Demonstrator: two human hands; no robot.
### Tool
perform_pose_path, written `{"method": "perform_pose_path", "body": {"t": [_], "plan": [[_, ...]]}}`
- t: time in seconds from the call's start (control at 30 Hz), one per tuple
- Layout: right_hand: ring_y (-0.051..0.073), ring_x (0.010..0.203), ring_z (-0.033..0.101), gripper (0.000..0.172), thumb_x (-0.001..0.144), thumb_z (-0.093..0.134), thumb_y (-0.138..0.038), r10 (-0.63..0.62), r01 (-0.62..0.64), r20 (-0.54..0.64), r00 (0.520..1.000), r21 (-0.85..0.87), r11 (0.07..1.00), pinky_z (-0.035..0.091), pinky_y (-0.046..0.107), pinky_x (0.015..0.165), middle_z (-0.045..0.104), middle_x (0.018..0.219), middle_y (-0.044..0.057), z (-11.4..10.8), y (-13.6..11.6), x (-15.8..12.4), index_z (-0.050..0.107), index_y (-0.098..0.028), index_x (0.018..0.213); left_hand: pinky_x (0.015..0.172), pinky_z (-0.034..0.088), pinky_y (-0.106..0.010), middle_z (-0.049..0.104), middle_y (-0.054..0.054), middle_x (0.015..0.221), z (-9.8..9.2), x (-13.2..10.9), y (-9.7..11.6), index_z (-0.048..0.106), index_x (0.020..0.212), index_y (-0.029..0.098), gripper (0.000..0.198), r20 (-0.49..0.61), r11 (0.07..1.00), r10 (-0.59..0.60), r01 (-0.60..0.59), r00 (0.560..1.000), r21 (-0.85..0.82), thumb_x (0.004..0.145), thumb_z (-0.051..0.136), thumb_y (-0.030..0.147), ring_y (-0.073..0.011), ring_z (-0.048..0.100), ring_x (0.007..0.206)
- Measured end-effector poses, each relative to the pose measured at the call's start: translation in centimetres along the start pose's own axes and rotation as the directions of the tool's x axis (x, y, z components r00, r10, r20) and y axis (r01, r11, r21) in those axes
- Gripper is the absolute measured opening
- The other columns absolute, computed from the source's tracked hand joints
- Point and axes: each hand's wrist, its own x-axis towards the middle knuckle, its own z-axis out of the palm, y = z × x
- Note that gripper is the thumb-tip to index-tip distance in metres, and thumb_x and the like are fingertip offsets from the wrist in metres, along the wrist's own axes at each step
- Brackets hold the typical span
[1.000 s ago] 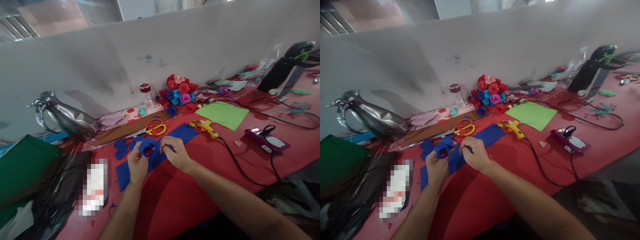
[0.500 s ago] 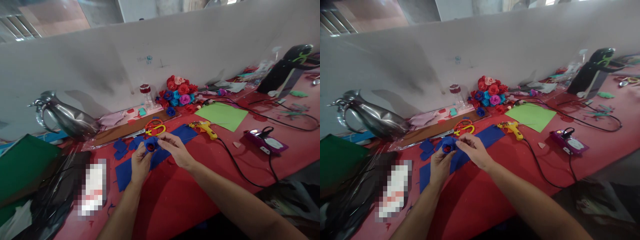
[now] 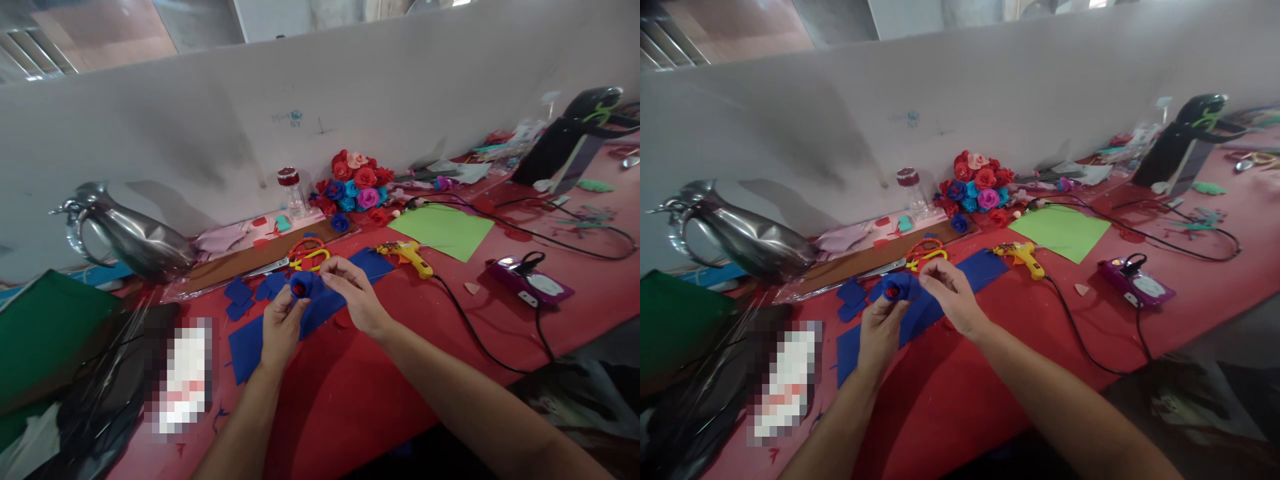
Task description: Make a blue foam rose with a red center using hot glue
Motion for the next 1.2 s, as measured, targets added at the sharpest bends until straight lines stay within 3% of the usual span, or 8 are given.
{"method": "perform_pose_path", "body": {"t": [0.13,0.3,0.6,0.8,1.0,1.2], "plan": [[0.014,0.076,0.049,0.015,0.08,0.061,-0.035,0.045,-0.048,0.081,0.996,0.036,0.998,0.036,0.028,0.071,0.056,0.08,0.0,-0.3,-0.2,0.4,0.061,-0.021,0.081,0.082,0.047,-0.033,0.067,-0.004,0.083,0.2,-0.2,0.4,0.073,0.079,0.019,0.017,0.082,1.0,-0.009,0.007,0.997,0.026,0.075,0.07,0.036,-0.0192,0.059,0.082],[0.013,0.068,0.047,0.021,0.079,0.063,-0.037,0.089,-0.092,0.18,0.98,0.007,0.996,0.037,0.028,0.068,0.053,0.069,-0.001,-0.5,-0.6,0.6,0.059,-0.019,0.07,0.08,0.046,-0.032,0.068,-0.004,0.082,0.3,-0.2,0.8,0.073,0.075,0.02,0.015,0.147,0.992,0.043,-0.06,0.988,0.113,0.077,0.068,0.034,-0.0187,0.059,0.08],[0.011,0.06,0.046,0.023,0.072,0.068,-0.036,0.186,-0.196,0.1,0.977,0.1,0.976,0.037,0.026,0.062,0.053,0.06,-0.003,-0.2,-0.4,0.6,0.06,-0.019,0.06,0.078,0.047,-0.032,0.067,-0.005,0.08,0.5,-0.1,1.3,0.074,0.075,0.021,0.014,0.208,0.976,0.098,-0.135,0.973,0.172,0.079,0.066,0.033,-0.0192,0.059,0.078],[0.01,0.057,0.044,0.027,0.071,0.069,-0.038,0.215,-0.224,0.12,0.969,0.071,0.972,0.036,0.025,0.059,0.051,0.057,-0.003,-0.2,-0.7,0.6,0.057,-0.018,0.056,0.081,0.047,-0.034,0.069,-0.006,0.082,0.6,0.0,1.5,0.073,0.077,0.021,0.017,0.249,0.963,0.115,-0.169,0.962,0.211,0.08,0.065,0.036,-0.0211,0.059,0.08],[0.01,0.055,0.041,0.036,0.074,0.064,-0.047,0.252,-0.251,-0.006,0.968,0.068,0.966,0.033,0.026,0.057,0.049,0.055,-0.003,-0.2,-0.4,0.7,0.057,-0.018,0.053,0.074,0.044,-0.031,0.062,-0.004,0.073,0.4,-0.1,1.5,0.071,0.073,0.021,0.02,0.291,0.951,0.12,-0.194,0.949,0.241,0.082,0.063,0.036,-0.0188,0.055,0.074],[0.01,0.056,0.039,0.037,0.072,0.067,-0.048,0.224,-0.23,0.111,0.968,0.038,0.973,0.032,0.025,0.057,0.046,0.056,-0.003,-0.2,-0.7,0.6,0.054,-0.019,0.054,0.078,0.045,-0.031,0.066,-0.005,0.078,0.4,-0.1,1.5,0.072,0.074,0.021,0.017,0.275,0.955,0.121,-0.187,0.954,0.228,0.081,0.063,0.033,-0.0191,0.057,0.077]]}}
